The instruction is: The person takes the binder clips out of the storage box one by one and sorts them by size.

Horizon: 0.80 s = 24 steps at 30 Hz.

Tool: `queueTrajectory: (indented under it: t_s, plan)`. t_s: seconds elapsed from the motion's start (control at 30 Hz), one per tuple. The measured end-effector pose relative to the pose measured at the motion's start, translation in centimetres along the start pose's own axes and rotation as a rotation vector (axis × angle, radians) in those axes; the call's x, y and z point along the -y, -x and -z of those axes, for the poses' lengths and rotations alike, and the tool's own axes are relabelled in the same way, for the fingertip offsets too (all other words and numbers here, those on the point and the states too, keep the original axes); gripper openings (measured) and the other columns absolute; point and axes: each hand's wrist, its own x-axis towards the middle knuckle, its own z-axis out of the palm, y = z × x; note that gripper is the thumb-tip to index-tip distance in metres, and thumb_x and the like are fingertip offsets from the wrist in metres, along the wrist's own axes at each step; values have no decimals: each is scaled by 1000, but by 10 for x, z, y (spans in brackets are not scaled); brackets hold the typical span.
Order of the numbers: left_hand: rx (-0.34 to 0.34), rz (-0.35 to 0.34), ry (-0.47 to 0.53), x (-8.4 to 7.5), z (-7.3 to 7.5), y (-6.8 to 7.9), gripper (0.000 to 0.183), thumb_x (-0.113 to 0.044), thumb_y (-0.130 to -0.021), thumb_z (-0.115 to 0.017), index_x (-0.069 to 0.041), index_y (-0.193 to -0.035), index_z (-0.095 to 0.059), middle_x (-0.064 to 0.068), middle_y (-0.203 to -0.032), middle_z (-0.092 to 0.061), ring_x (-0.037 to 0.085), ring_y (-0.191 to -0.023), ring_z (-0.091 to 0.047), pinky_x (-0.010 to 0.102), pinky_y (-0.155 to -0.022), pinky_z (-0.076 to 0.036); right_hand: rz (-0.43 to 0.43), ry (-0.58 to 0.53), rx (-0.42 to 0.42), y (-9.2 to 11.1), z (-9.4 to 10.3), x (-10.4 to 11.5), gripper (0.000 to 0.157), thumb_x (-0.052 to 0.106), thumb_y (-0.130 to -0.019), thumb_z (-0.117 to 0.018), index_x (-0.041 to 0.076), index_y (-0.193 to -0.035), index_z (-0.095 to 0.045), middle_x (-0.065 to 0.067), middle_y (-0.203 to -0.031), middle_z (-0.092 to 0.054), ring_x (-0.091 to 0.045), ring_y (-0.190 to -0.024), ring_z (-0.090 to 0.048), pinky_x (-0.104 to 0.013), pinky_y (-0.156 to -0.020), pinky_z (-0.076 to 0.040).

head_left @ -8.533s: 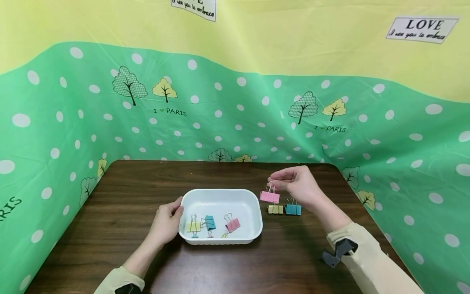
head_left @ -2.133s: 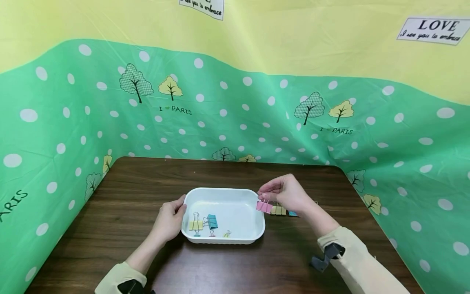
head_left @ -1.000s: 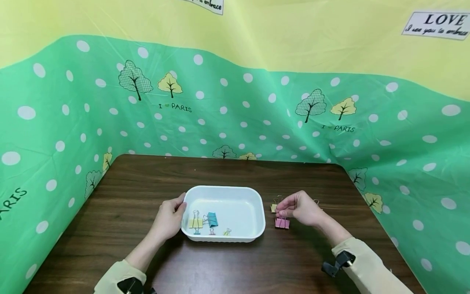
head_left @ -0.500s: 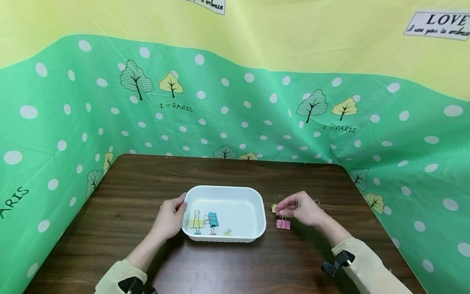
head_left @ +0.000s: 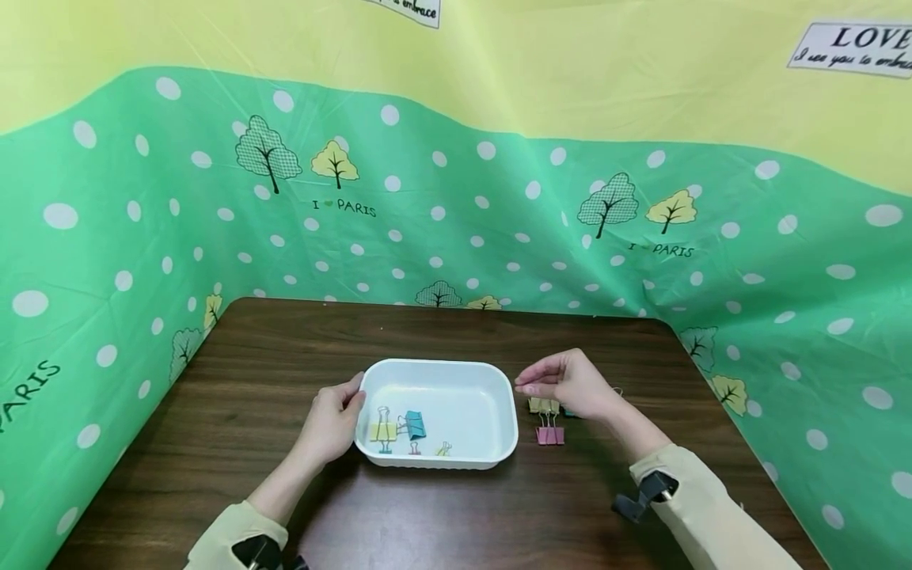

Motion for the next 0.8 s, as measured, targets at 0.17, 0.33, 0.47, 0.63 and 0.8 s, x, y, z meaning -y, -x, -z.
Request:
queueTrajectory:
  t_s: [0.17,0.33,0.47,0.63,0.8]
  plan:
    - [3,2,9,0,0,0,42,-1,-108,-54,13,-148,-50,25,-152,-52,31,-139,-48,50,-109,-46,31,-17,30,-13,-20,16,16,-5,-91,-80,-7,-106,-79,-18,-99,-79,-43,-99,-75,-37,-81,-63]
    - [1,2,14,-1,-1,-1,42,-2,-109,-54,13,-148,-50,25,-152,-52,31,-140,-47,50,-110,-44,24,-62,64,-24,-43,28,17,-4,-91,-80,-5,-107,-79,-15,-101,-80,-45,-104,-73,-32,-83,-61]
    - [-1,4,12,-1,-1,0,42,-2,-108,-54,13,-148,-51,24,-152,-52,30,-139,-48,50,-110,-44,37,-58,87,-34,-61,31,17,-3,-90,-81,-5,-108,-79,-13,-101,-80,-44,-103,-74,-32,-83,-61]
    - [0,2,5,0,-1,0,42,-2,-108,-54,13,-148,-51,25,-151,-53,30,-137,-49,50,-109,-46,48,-58,113,-47,-83,32,17,-5,-90,-81,-3,-106,-80,-11,-101,-80,-34,-99,-76,-34,-82,-62]
    - [-6,-4,-4,1,-1,0,42,-1,-108,-55,13,-147,-51,25,-151,-53,29,-137,-50,50,-109,-46,60,-56,159,-59,-104,33,18,-7,-88,-81,-3,-106,-81,-10,-100,-80,-24,-93,-77,-34,-82,-62]
